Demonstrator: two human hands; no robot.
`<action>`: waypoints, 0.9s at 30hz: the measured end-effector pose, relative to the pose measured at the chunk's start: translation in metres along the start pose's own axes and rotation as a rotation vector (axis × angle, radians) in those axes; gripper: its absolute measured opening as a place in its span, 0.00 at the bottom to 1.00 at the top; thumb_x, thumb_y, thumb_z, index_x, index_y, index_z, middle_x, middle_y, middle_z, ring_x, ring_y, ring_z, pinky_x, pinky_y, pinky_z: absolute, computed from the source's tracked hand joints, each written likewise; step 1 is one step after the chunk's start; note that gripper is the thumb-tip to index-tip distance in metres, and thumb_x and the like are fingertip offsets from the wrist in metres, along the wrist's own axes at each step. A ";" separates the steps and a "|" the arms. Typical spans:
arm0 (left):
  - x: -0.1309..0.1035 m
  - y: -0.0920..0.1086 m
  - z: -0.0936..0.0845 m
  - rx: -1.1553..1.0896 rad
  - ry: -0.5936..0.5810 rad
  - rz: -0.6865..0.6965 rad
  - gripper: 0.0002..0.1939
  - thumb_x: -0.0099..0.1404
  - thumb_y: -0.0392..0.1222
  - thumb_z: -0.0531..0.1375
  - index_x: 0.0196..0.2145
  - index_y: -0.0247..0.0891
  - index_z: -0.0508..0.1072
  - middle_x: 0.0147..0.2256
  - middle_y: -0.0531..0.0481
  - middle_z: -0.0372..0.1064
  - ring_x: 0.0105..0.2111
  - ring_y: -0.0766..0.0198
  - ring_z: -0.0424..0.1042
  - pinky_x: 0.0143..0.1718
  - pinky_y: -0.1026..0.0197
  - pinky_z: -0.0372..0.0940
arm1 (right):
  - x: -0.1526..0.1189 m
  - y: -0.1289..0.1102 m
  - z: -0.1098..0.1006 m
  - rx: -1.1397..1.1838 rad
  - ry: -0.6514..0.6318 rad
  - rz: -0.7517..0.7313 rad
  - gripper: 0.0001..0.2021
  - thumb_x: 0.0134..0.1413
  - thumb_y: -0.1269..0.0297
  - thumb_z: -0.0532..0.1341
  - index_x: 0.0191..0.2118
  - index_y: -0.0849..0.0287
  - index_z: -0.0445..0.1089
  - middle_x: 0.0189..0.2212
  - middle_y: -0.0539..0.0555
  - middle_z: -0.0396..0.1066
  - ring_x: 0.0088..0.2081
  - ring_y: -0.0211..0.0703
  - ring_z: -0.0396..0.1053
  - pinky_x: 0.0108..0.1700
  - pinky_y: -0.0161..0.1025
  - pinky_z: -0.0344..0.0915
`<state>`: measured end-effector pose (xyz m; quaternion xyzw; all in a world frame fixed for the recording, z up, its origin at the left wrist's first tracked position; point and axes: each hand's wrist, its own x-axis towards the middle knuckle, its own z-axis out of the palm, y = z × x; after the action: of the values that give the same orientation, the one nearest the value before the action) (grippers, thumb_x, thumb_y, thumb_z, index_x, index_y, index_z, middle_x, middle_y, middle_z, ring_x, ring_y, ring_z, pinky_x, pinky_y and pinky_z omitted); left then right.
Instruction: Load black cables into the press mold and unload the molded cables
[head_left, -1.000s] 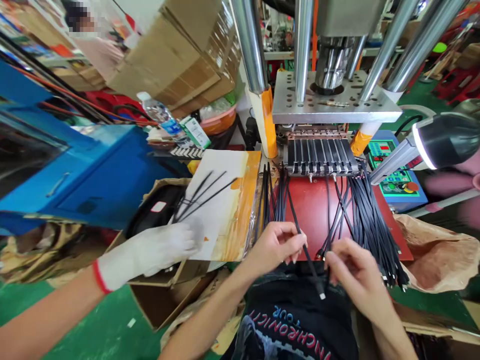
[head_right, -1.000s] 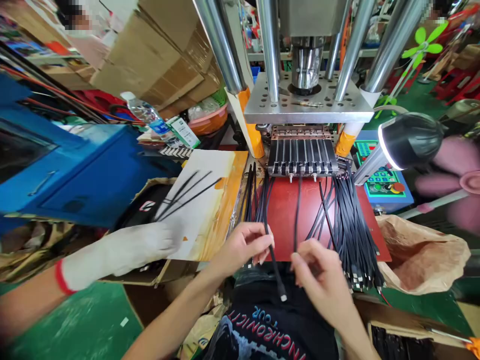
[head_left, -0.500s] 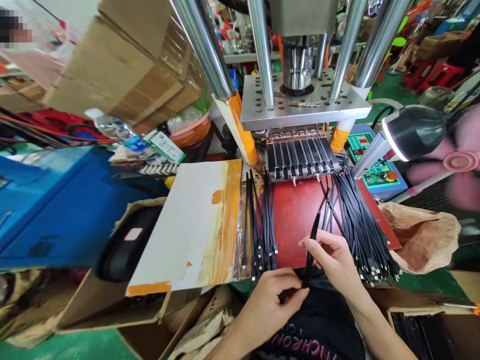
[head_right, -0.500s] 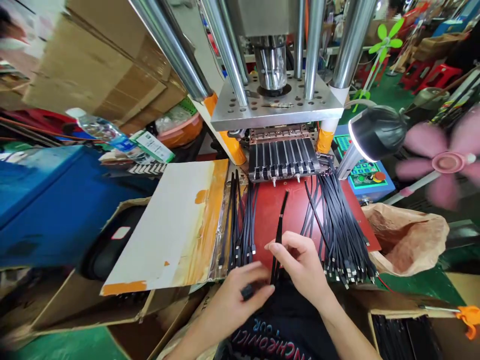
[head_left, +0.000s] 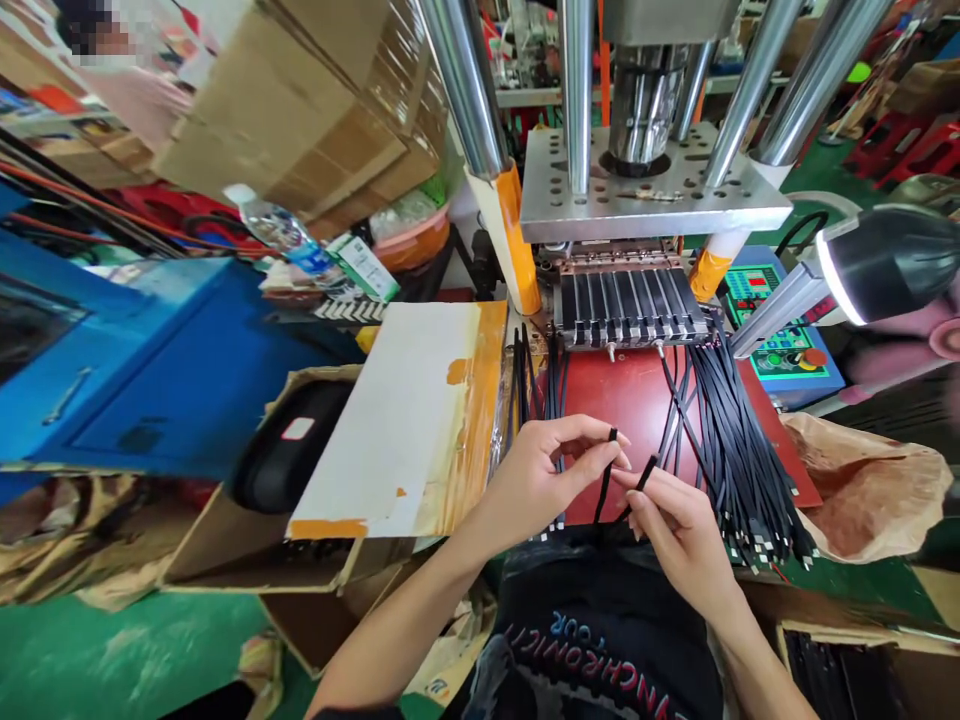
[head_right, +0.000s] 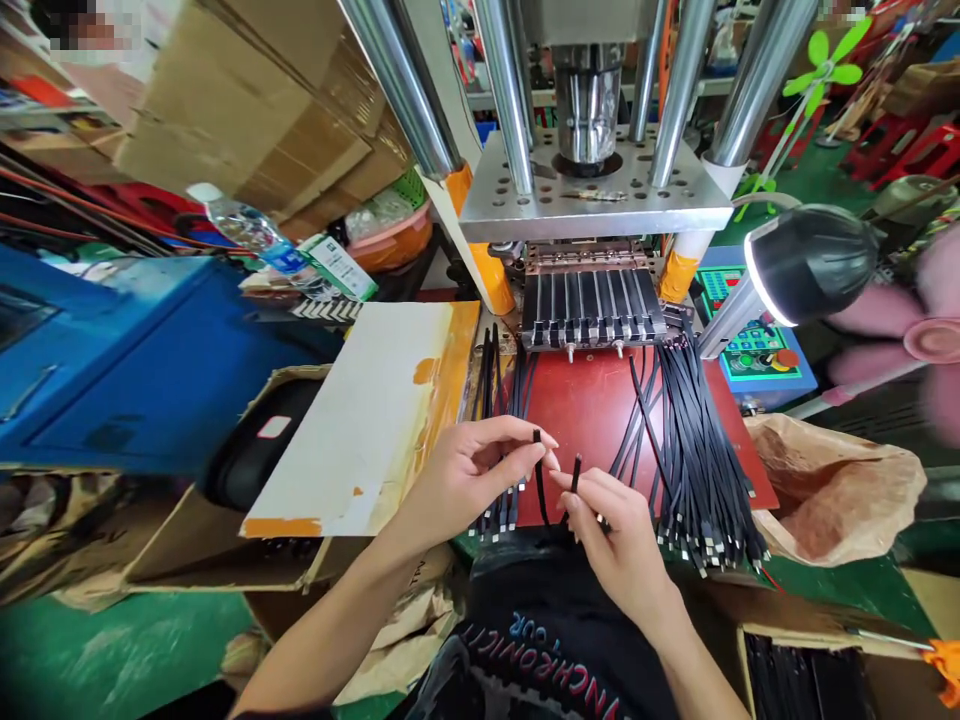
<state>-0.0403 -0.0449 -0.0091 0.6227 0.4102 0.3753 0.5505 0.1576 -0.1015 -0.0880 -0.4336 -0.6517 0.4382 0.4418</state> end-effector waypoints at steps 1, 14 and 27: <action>-0.002 -0.001 0.000 -0.012 -0.002 -0.001 0.08 0.73 0.41 0.63 0.43 0.38 0.83 0.35 0.50 0.82 0.34 0.65 0.77 0.39 0.64 0.70 | 0.002 0.001 -0.002 0.032 -0.006 -0.003 0.11 0.72 0.66 0.60 0.51 0.52 0.80 0.32 0.50 0.71 0.28 0.37 0.69 0.32 0.35 0.66; 0.001 0.000 -0.007 0.154 0.070 0.215 0.07 0.72 0.38 0.65 0.35 0.38 0.83 0.34 0.51 0.76 0.32 0.68 0.73 0.35 0.65 0.67 | 0.035 -0.010 0.021 0.031 0.030 -0.037 0.15 0.69 0.65 0.64 0.28 0.57 0.68 0.27 0.47 0.61 0.29 0.38 0.58 0.32 0.37 0.55; 0.200 -0.071 -0.083 0.605 0.482 0.424 0.04 0.71 0.35 0.65 0.36 0.35 0.80 0.51 0.40 0.79 0.57 0.52 0.76 0.62 0.48 0.68 | 0.158 -0.026 -0.044 -0.272 -0.237 0.065 0.23 0.64 0.47 0.66 0.23 0.57 0.70 0.20 0.47 0.67 0.24 0.36 0.61 0.29 0.36 0.57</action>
<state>-0.0474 0.1753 -0.0675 0.7210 0.4815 0.4774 0.1427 0.1584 0.0509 -0.0225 -0.4556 -0.7382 0.4079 0.2848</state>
